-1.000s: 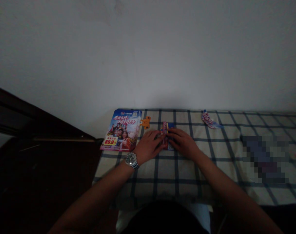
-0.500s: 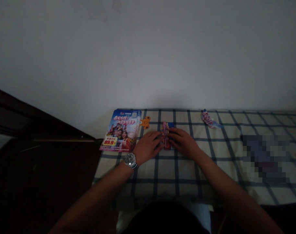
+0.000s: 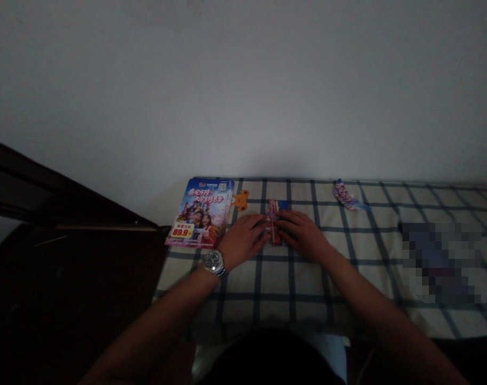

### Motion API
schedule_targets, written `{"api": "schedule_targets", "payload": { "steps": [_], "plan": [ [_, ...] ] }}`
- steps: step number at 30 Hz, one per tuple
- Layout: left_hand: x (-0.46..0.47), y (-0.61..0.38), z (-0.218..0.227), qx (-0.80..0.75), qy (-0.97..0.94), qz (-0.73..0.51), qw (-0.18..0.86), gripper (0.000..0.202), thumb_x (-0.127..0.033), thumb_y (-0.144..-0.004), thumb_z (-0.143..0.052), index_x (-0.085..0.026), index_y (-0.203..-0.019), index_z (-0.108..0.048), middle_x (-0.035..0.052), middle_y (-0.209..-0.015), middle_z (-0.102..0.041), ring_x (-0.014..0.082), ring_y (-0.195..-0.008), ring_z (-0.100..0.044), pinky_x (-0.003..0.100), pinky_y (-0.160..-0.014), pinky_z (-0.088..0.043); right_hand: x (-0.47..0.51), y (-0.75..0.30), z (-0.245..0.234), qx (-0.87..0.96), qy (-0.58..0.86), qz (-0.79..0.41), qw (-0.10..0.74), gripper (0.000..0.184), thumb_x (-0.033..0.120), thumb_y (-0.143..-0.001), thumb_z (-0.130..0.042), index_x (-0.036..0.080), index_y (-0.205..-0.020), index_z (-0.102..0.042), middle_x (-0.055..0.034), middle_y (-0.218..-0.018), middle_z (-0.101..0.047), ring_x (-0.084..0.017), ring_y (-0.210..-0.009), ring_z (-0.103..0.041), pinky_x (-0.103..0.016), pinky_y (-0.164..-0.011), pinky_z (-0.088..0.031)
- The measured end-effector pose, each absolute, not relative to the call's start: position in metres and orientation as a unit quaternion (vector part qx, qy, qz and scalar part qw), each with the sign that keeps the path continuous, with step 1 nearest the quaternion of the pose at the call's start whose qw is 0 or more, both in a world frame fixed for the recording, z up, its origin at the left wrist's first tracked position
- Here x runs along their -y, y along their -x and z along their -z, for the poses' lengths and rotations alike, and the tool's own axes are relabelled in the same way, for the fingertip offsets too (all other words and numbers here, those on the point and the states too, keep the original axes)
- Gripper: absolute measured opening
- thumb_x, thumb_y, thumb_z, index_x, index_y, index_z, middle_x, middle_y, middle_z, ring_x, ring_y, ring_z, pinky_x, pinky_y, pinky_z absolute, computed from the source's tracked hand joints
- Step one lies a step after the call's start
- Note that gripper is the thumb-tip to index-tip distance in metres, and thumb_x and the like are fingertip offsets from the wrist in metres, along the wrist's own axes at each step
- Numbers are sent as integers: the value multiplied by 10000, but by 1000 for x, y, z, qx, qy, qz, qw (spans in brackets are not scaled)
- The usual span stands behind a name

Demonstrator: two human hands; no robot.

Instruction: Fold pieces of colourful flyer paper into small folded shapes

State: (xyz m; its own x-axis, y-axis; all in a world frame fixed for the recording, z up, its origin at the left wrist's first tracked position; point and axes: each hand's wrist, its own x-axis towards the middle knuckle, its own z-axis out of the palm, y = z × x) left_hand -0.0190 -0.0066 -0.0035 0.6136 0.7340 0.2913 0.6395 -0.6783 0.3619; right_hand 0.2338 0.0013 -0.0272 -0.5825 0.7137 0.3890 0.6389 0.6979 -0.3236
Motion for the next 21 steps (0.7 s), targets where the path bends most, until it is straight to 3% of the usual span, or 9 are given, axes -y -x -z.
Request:
{"api": "schedule_targets", "payload": {
  "steps": [21],
  "plan": [
    [7, 17, 1, -382, -897, -193, 114, 331, -336, -1038, -515, -192, -1318, -615, 104, -1335, -618, 261, -1236, -577, 471, -1099, -488, -1, -233, 27, 890, 387, -73, 230, 392, 247, -992, -587, 286, -1380, -631, -99, -1464, -583, -305, -1351, -527, -543, -1110, -471]
  ]
}}
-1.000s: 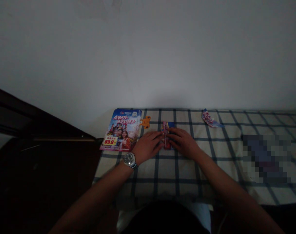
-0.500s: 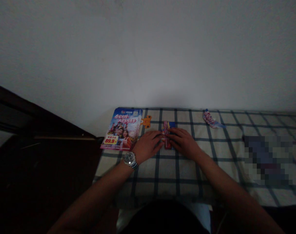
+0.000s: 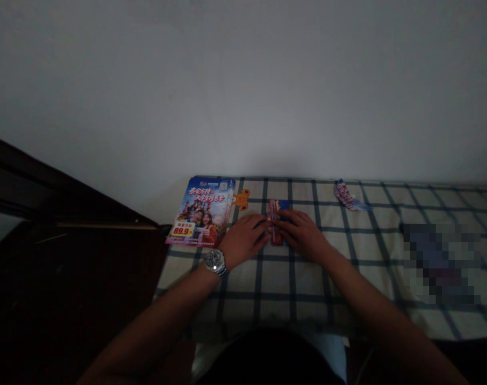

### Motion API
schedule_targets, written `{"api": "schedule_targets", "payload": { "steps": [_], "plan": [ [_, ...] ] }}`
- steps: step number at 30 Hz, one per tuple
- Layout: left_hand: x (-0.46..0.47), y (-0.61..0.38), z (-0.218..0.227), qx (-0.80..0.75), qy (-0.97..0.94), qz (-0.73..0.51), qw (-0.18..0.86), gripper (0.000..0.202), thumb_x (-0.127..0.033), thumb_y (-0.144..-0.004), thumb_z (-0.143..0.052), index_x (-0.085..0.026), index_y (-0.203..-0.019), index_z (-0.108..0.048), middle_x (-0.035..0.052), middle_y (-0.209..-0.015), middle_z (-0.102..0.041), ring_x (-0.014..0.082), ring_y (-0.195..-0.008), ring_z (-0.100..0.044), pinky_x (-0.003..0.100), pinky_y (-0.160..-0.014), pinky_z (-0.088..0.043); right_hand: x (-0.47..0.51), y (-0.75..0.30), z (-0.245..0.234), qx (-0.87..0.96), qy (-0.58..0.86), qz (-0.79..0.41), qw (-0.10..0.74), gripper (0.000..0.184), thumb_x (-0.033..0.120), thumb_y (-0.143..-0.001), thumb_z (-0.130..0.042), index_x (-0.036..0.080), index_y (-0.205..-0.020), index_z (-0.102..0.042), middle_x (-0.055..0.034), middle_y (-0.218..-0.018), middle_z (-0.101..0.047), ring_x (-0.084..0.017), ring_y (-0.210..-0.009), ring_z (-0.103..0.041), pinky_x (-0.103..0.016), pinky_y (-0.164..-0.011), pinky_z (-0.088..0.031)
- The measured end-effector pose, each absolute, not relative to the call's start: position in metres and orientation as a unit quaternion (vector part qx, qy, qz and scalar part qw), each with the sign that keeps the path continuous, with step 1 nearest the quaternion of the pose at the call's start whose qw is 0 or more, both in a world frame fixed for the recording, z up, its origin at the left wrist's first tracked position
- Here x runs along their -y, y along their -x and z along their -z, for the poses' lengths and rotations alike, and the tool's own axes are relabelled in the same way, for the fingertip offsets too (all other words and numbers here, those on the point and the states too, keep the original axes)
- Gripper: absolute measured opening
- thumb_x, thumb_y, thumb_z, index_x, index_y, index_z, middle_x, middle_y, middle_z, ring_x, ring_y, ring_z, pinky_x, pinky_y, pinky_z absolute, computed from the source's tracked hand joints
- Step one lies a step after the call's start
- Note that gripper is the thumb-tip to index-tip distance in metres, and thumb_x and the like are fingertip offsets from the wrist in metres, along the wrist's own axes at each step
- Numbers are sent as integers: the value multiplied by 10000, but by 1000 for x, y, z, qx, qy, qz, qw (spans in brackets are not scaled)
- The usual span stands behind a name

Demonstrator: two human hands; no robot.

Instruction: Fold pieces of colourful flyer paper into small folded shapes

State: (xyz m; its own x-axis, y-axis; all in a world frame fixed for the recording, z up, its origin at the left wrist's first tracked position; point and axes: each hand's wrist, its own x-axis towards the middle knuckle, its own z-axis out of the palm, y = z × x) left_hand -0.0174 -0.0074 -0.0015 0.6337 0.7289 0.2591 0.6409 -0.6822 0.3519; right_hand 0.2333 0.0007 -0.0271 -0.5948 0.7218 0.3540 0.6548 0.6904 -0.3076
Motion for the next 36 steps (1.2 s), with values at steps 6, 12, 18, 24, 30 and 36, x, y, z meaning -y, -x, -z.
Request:
{"api": "schedule_targets", "payload": {
  "steps": [6, 12, 18, 24, 30, 36],
  "plan": [
    [9, 16, 0, -389, -895, -188, 109, 323, -332, -1029, -527, -194, -1310, -608, 106, -1347, -602, 267, -1251, -565, 476, -1104, -483, 0, -232, 24, 886, 389, -75, 241, 355, 273, -996, -588, 283, -1346, -651, -119, -1443, -579, -313, -1315, -553, -546, -1082, -493],
    [9, 15, -1, -393, -894, -189, 104, 327, -314, -1018, -542, -199, -1319, -601, 112, -1351, -596, 265, -1252, -562, 480, -1113, -478, 0, -233, 24, 879, 397, -84, 248, 334, 312, -1006, -582, 285, -1330, -657, -118, -1432, -582, -309, -1295, -570, -541, -1069, -507],
    [9, 14, 1, -392, -895, -187, 102, 335, -332, -1014, -551, -194, -1317, -598, 109, -1347, -602, 276, -1247, -565, 480, -1100, -489, -1, -233, 26, 880, 399, -79, 244, 328, 325, -1009, -580, 278, -1322, -660, -120, -1435, -576, -310, -1291, -572, -538, -1069, -510],
    [9, 16, 1, -389, -896, -189, 101, 343, -344, -1032, -519, -204, -1338, -586, 106, -1343, -602, 270, -1238, -571, 477, -1092, -491, 0, -233, 26, 880, 399, -76, 245, 338, 319, -1008, -582, 282, -1337, -651, -118, -1443, -571, -307, -1303, -565, -537, -1086, -500],
    [9, 16, 2, -390, -897, -183, 101, 353, -349, -1034, -514, -205, -1348, -586, 112, -1347, -594, 267, -1246, -567, 478, -1105, -481, 0, -233, 26, 880, 399, -77, 246, 344, 313, -1006, -581, 283, -1341, -650, -120, -1443, -570, -309, -1303, -567, -537, -1076, -507],
    [10, 14, -1, -392, -898, -179, 91, 337, -325, -1020, -537, -201, -1328, -596, 112, -1349, -598, 276, -1242, -560, 478, -1093, -493, -1, -234, 25, 879, 396, -91, 251, 355, 304, -1002, -587, 301, -1352, -640, -112, -1440, -582, -310, -1308, -571, -549, -1078, -507]
  ]
}}
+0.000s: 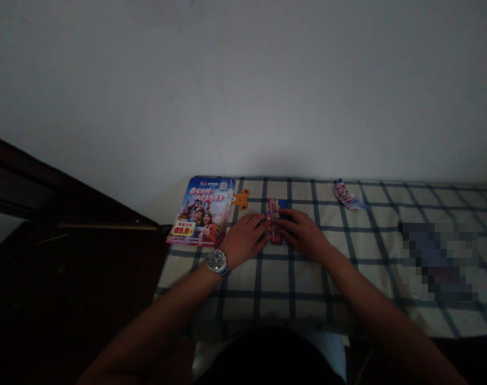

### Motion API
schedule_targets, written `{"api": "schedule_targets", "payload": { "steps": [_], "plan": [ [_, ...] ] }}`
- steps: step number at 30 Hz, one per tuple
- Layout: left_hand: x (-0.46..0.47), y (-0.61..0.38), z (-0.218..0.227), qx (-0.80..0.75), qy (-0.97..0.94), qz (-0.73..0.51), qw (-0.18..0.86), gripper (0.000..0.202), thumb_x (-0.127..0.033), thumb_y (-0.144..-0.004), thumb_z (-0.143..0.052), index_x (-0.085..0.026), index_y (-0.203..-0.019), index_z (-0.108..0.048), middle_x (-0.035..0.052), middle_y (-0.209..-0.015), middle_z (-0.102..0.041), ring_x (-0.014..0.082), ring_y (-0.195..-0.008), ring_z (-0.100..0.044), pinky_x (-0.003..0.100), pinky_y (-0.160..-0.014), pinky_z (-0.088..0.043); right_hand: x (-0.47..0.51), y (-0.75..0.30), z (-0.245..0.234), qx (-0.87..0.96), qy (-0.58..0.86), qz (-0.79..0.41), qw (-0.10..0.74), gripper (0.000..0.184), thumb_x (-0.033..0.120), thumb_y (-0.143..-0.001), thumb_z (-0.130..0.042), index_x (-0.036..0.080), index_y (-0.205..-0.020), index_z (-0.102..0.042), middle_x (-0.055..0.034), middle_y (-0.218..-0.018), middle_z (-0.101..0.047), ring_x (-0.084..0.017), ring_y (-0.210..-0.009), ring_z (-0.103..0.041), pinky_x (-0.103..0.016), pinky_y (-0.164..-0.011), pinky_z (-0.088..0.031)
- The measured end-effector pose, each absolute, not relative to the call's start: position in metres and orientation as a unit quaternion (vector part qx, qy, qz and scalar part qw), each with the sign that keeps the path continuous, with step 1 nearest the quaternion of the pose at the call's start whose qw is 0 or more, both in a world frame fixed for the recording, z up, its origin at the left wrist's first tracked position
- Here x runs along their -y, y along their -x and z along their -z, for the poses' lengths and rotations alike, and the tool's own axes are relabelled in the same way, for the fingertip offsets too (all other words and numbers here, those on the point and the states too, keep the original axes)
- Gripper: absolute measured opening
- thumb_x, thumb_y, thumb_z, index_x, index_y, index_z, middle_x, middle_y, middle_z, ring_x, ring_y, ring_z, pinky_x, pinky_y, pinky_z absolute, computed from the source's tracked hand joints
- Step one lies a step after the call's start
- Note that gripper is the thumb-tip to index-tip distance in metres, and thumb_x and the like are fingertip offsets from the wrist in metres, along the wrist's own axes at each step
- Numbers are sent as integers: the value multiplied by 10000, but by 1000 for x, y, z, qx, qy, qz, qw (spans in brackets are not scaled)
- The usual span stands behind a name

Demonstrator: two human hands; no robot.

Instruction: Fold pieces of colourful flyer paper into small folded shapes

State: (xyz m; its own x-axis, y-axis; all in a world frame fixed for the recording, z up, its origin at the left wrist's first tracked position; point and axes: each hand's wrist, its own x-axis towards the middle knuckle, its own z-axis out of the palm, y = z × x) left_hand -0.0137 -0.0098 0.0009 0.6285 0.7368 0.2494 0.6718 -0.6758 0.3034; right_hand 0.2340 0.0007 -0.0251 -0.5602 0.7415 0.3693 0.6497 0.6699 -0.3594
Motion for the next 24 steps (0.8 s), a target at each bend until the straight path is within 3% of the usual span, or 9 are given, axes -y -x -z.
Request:
{"api": "schedule_targets", "payload": {
  "steps": [8, 24],
  "plan": [
    [10, 13, 2, -395, -899, -173, 80, 342, -324, -1019, -539, -186, -1327, -594, 113, -1357, -602, 281, -1250, -567, 470, -1103, -484, -1, -237, 23, 862, 398, -120, 291, 278, 290, -1016, -564, 248, -1268, -675, -126, -1358, -634, -275, -1258, -617, -496, -1060, -547],
    [10, 11, 4, -387, -904, -164, 78, 417, -333, -1015, -558, -196, -1409, -550, 105, -1420, -601, 272, -1297, -563, 458, -1121, -463, 0, -237, 24, 864, 400, -109, 284, 275, 306, -1012, -574, 236, -1255, -683, -126, -1323, -659, -278, -1262, -618, -494, -1068, -546]
  ]
}}
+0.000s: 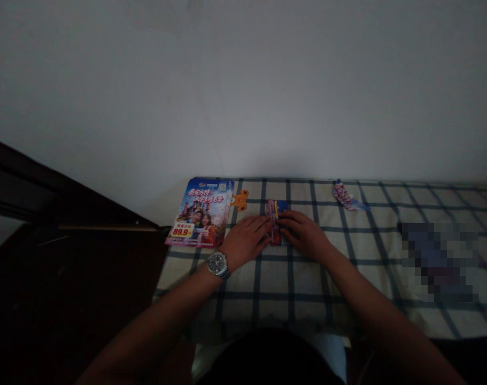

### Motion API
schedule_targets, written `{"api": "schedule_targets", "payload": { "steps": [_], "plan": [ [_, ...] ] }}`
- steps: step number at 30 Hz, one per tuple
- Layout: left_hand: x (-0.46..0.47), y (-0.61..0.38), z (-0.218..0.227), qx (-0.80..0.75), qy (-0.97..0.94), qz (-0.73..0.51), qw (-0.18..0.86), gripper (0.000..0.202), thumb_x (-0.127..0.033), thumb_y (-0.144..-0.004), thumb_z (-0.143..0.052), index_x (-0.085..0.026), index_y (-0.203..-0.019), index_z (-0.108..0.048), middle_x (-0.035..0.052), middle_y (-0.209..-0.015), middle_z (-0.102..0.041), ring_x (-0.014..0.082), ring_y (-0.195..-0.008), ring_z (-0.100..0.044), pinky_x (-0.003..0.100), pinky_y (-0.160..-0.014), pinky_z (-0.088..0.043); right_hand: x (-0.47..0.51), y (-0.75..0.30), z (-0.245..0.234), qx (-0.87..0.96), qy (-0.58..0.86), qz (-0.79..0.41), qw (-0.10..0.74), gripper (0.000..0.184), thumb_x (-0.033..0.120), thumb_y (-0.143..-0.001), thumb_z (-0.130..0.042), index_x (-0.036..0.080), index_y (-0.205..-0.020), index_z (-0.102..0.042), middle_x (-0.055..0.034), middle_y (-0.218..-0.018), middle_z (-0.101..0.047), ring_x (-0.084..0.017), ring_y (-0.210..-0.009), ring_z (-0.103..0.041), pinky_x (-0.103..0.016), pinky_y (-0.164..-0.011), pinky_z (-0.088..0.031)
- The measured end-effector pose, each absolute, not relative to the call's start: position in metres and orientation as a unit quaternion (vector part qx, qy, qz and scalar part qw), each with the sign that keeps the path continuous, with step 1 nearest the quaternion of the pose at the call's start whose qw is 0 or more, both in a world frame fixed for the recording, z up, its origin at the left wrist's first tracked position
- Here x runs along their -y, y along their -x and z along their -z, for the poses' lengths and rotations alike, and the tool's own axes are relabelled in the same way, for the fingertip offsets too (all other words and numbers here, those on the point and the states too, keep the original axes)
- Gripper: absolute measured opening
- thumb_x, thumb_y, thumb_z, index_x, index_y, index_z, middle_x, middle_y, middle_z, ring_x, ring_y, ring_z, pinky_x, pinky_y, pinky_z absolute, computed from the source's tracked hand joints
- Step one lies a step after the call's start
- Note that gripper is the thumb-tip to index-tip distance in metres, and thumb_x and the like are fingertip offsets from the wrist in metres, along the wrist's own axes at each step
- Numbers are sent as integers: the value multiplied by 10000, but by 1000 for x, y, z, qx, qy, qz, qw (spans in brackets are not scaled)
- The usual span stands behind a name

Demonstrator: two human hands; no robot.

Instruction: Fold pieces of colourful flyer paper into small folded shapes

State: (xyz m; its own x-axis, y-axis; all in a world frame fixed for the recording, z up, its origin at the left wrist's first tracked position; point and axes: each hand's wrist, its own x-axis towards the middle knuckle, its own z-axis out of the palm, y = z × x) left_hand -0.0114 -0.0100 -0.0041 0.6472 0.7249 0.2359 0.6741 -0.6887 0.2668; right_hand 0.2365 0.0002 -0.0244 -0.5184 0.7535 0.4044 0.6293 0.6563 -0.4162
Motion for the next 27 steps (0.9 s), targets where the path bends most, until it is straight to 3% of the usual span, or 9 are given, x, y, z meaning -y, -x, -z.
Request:
{"api": "schedule_targets", "payload": {
  "steps": [27],
  "plan": [
    [9, 16, 2, -373, -909, -169, 81, 399, -364, -1031, -535, -210, -1396, -579, 99, -1423, -589, 262, -1291, -561, 469, -1137, -448, 1, -234, 25, 872, 406, -84, 260, 345, 312, -987, -608, 275, -1325, -661, -119, -1346, -624, -307, -1245, -599, -525, -1059, -538]
  ]
}}
